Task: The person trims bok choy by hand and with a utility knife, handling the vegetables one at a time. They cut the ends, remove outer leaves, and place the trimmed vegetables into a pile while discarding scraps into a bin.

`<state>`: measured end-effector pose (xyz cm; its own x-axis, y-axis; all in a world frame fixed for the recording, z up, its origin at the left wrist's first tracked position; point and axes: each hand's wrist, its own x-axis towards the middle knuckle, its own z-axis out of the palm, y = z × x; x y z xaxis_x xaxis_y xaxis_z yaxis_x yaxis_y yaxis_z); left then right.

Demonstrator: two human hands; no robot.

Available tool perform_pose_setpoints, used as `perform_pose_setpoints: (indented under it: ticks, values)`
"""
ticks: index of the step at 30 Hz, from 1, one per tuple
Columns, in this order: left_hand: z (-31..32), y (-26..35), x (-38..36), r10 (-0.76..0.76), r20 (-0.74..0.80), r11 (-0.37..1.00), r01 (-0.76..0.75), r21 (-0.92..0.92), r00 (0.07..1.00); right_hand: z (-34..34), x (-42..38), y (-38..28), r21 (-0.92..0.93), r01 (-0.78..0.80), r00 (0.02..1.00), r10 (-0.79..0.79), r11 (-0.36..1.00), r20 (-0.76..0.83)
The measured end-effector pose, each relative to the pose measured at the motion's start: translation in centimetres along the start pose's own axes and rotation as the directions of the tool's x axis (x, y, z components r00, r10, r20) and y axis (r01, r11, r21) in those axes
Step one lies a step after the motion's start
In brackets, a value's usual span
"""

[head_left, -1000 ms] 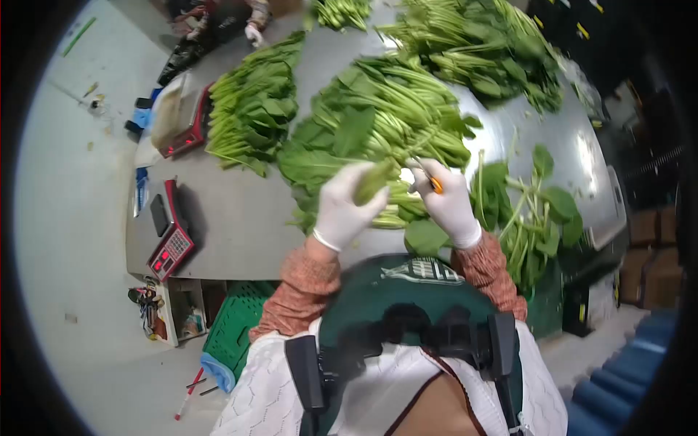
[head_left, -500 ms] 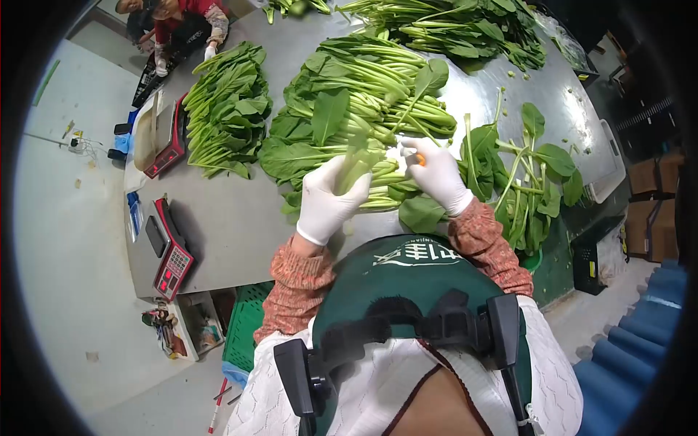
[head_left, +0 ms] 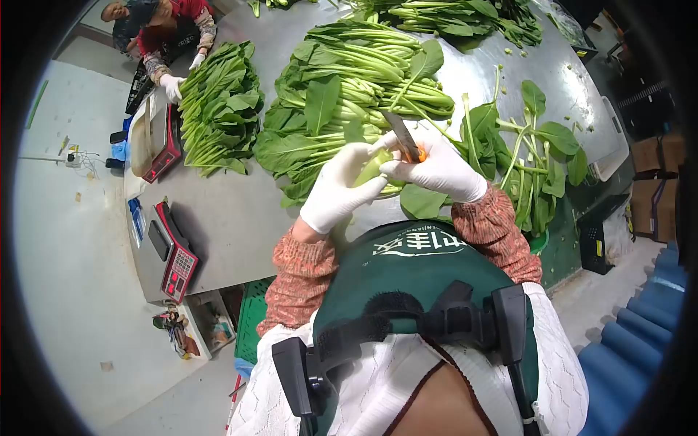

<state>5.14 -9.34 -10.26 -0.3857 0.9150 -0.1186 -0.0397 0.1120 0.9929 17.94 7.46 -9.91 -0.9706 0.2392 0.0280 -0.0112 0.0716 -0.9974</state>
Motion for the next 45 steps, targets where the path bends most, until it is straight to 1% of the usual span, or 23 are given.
perform_pose_setpoints:
  ticks: [1, 2, 5, 7, 11, 13, 14, 15, 18, 21, 22, 24, 26, 28, 29, 31, 34, 36, 38, 39, 41, 42, 45]
  values:
    - [0.1, -0.4, 0.1, 0.096, -0.067, 0.995, -0.094, 0.033, 0.993, 0.1, 0.1, 0.1, -0.044, 0.035, 0.999, -0.036, 0.998, -0.028]
    - [-0.1, -0.1, 0.0, 0.058, -0.109, 0.998, -0.057, 0.012, 0.992, 0.4, 0.4, 0.6, -0.168, 0.07, 0.99, -0.089, 0.983, -0.108]
    - [-1.5, -0.7, 0.3, 0.232, -0.122, 0.938, -0.189, 0.292, 0.965, 0.3, 0.4, 0.5, -0.3, 0.278, 0.929, -0.335, 0.913, -0.16]
    - [-1.1, -0.6, -0.1, 0.202, -0.179, 0.96, -0.159, 0.23, 0.963, 0.5, 0.5, 0.1, -0.451, 0.288, 0.908, -0.39, 0.845, -0.151]
    - [-0.8, -0.5, 0.0, 0.255, -0.12, 0.946, -0.222, 0.238, 0.959, 1.3, 0.5, -0.2, -0.403, 0.296, 0.908, -0.386, 0.866, -0.161]
    - [-1.1, 0.5, -0.1, 0.228, -0.076, 0.908, -0.184, 0.376, 0.971, 1.5, 0.3, -0.6, -0.352, 0.233, 0.944, -0.298, 0.907, -0.144]
    - [-0.9, 1.2, -0.2, 0.254, -0.066, 0.888, -0.206, 0.411, 0.965, 1.4, 0.2, -0.6, -0.389, 0.256, 0.929, -0.336, 0.885, -0.153]
    - [-1.0, 0.3, 0.0, 0.36, -0.053, 0.831, -0.294, 0.472, 0.931, 1.1, 0.0, -0.4, -0.446, 0.276, 0.924, -0.363, 0.851, -0.12]
    - [-1.0, 1.0, -0.3, 0.458, 0.014, 0.677, -0.359, 0.642, 0.889, 0.6, -0.4, 0.0, -0.585, 0.28, 0.917, -0.392, 0.761, -0.071]
    - [-1.9, 0.5, -0.6, 0.52, -0.091, 0.515, -0.227, 0.827, 0.849, -0.8, -1.2, -0.6, -0.618, 0.31, 0.906, -0.421, 0.723, -0.038]
    - [-2.8, 0.8, -0.8, 0.58, -0.172, 0.48, -0.164, 0.862, 0.796, -1.5, -1.8, -1.6, -0.612, 0.288, 0.902, -0.423, 0.737, -0.085]
    - [-5.3, 0.7, -2.3, 0.562, -0.288, 0.581, -0.123, 0.805, 0.775, -4.3, -3.2, -2.7, -0.635, 0.19, 0.884, -0.412, 0.748, -0.221]
    - [-7.0, 1.2, -4.1, 0.538, -0.384, 0.67, -0.105, 0.735, 0.75, -8.5, -4.5, -2.2, -0.582, 0.002, 0.866, -0.293, 0.813, -0.406]
    - [-8.6, 0.3, -5.5, 0.541, -0.441, 0.697, -0.088, 0.712, 0.716, -12.6, -6.0, -1.8, -0.565, -0.116, 0.86, -0.201, 0.817, -0.468]
    - [-9.2, -0.5, -6.0, 0.529, -0.472, 0.718, -0.075, 0.692, 0.705, -13.9, -6.4, -2.1, -0.607, -0.178, 0.863, -0.174, 0.775, -0.474]
    - [-10.0, -1.8, -7.0, 0.426, -0.551, 0.816, -0.041, 0.577, 0.717, -15.6, -6.9, 0.2, -0.822, -0.408, 0.806, -0.267, 0.397, -0.529]
    - [-9.7, -2.3, -7.0, 0.411, -0.565, 0.832, -0.041, 0.553, 0.716, -13.3, -5.2, 1.6, -0.798, -0.498, 0.751, -0.293, 0.34, -0.592]
    - [-8.9, -1.7, -6.7, 0.446, -0.549, 0.8, -0.039, 0.599, 0.707, -10.4, -3.0, 4.0, -0.791, -0.347, 0.829, -0.229, 0.504, -0.51]
    - [-8.6, -1.3, -6.2, 0.48, -0.531, 0.777, -0.058, 0.626, 0.699, -5.3, -0.8, 5.7, -0.848, -0.144, 0.926, -0.232, 0.51, -0.297]
    - [-8.4, -1.1, -6.0, 0.496, -0.521, 0.765, -0.067, 0.64, 0.694, -2.8, 0.3, 5.8, -0.845, -0.153, 0.971, -0.082, 0.513, -0.225]
    - [-8.0, -0.3, -5.9, 0.423, -0.606, 0.846, -0.053, 0.531, 0.674, 0.1, 2.0, 10.1, -0.806, 0.035, 0.993, -0.111, 0.591, -0.039]
    - [-8.3, -0.3, -6.0, 0.385, -0.644, 0.875, -0.038, 0.483, 0.661, 1.3, 2.4, 10.2, -0.864, -0.03, 0.998, 0.069, 0.503, 0.005]
    - [-9.0, -0.4, -6.9, 0.364, -0.72, 0.918, -0.095, 0.386, 0.591, 1.7, 2.2, 17.7, -0.915, 0.233, 0.967, -0.183, 0.33, 0.18]
